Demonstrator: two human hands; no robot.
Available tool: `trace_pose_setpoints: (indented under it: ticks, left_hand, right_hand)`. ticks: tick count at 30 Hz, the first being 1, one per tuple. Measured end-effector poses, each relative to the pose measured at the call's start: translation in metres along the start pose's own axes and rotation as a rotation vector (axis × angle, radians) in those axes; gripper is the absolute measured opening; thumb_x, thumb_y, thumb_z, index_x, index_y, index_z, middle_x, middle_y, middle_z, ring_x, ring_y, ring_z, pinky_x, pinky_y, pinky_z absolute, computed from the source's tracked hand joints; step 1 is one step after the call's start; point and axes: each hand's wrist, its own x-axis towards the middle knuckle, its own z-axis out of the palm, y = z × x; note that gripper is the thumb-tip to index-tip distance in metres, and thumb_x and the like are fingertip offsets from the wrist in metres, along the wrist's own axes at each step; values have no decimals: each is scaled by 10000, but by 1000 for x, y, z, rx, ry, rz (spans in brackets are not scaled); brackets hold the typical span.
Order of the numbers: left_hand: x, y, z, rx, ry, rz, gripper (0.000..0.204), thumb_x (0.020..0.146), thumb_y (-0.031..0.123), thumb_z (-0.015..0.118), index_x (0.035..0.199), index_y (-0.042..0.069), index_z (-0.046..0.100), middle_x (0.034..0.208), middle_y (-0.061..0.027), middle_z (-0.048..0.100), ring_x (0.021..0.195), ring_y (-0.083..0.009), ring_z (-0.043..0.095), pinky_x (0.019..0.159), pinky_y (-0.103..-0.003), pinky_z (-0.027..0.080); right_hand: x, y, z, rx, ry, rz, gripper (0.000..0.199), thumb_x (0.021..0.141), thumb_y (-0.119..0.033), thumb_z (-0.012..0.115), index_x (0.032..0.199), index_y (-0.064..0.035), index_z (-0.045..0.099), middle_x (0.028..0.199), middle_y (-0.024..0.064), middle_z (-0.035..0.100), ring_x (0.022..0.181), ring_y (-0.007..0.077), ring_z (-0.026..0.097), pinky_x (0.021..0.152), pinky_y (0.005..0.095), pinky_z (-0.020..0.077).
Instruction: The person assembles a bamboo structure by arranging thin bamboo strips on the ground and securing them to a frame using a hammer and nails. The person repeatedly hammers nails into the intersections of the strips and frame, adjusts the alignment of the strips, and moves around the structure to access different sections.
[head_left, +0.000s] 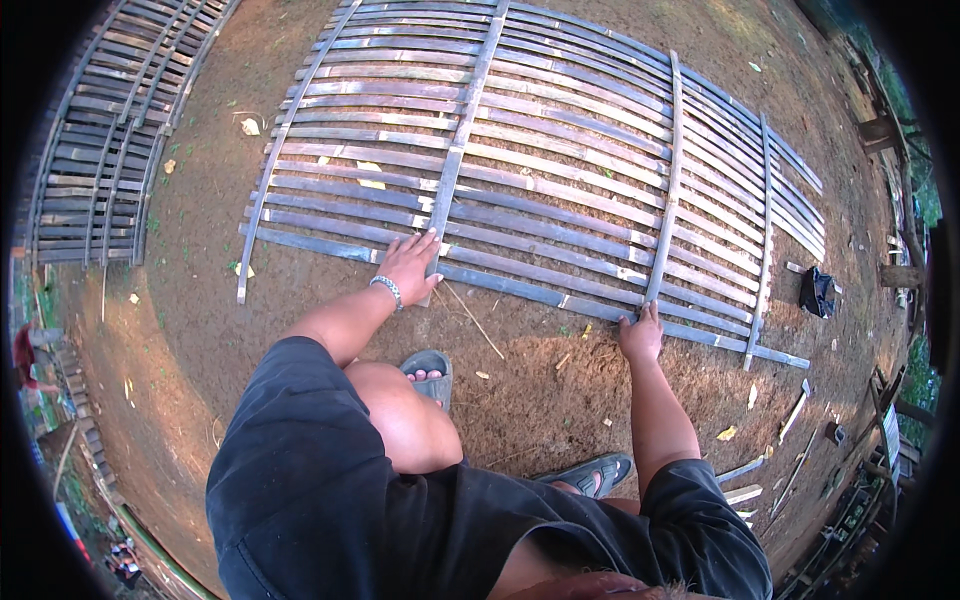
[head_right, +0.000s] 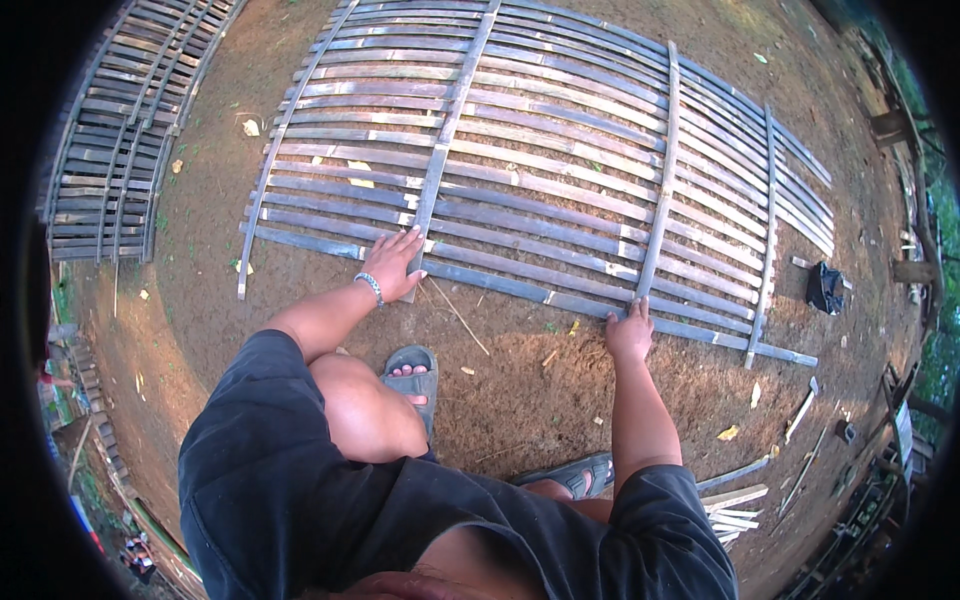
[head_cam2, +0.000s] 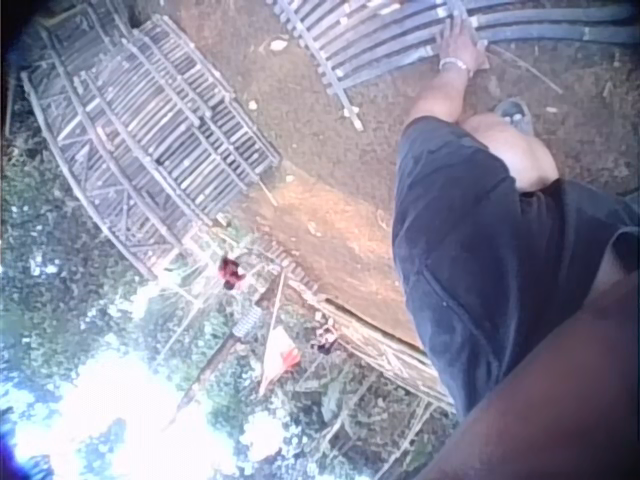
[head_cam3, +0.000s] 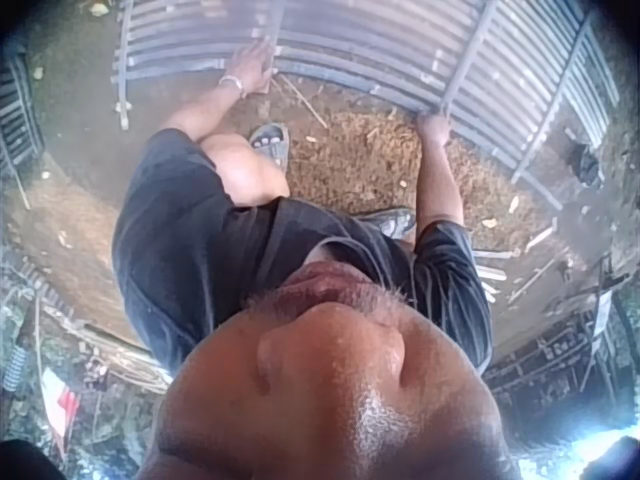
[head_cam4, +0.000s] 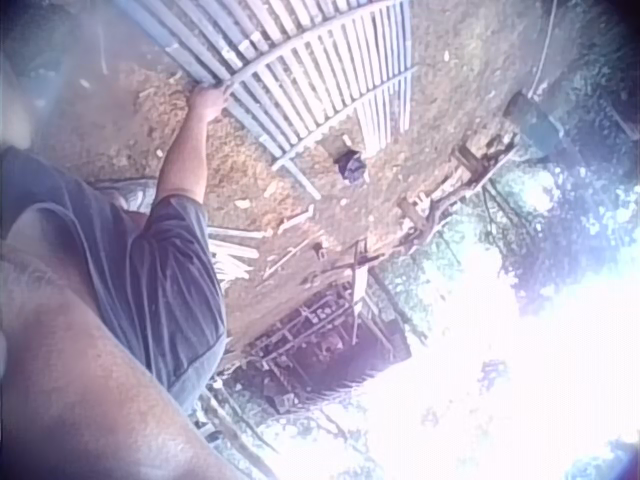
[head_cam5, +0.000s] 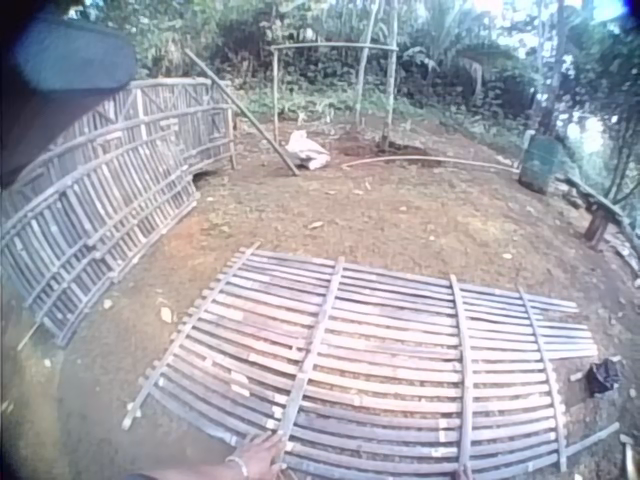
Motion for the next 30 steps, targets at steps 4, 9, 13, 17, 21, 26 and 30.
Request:
trace_pose_setpoints:
  ticks: [4,9,13,17,21,26,30]
  left_hand:
    - [0,1,-1,5,-13,-8,691,935,396,582,1513,101,344,1619,-64,249,1471,-275,261,1207,-481,191]
    - [0,-1,-1,24,-4,9,689,939,399,573,1516,104,338,1620,-62,247,1470,-271,265,1207,-484,192]
    - [-1,-2,1,8,-1,9,687,941,402,570,1516,104,338,1619,-64,247,1471,-270,263,1208,-485,191]
    - [0,-1,0,7,-9,1,686,941,402,569,1515,104,340,1620,-65,246,1471,-271,262,1209,-485,189]
    - [0,0,-1,3,-16,-2,687,942,402,568,1515,102,339,1620,-65,244,1472,-277,260,1209,-486,189]
    - [0,1,-4,-6,-24,-6,688,942,399,568,1516,100,337,1621,-67,243,1472,-285,257,1208,-487,192]
    - [0,-1,-2,-14,-13,-3,684,942,397,568,1515,100,340,1621,-65,243,1471,-285,258,1207,-487,194]
  right_hand:
    - [0,1,5,-28,16,1,697,905,-383,624,1480,-56,401,1602,21,288,1372,323,391,1099,415,408]
    - [1,4,10,-35,29,-19,695,909,-382,618,1482,-56,400,1609,23,271,1380,316,381,1107,408,400]
    - [1,1,6,-39,13,-1,694,906,-376,623,1483,-60,400,1608,23,273,1384,311,379,1109,407,398]
    - [1,1,5,-23,5,9,693,903,-369,627,1483,-64,402,1607,22,278,1390,309,374,1109,409,398]
    - [4,3,4,-21,-2,-5,696,900,-366,632,1479,-54,404,1608,29,275,1392,312,374,1109,410,398]
    - [5,2,2,-9,-18,-1,705,892,-366,640,1471,-39,409,1603,43,289,1386,319,384,1109,414,396]
    - [7,4,4,-16,-9,-13,711,890,-374,644,1470,-35,410,1602,55,290,1386,327,382,1112,414,393]
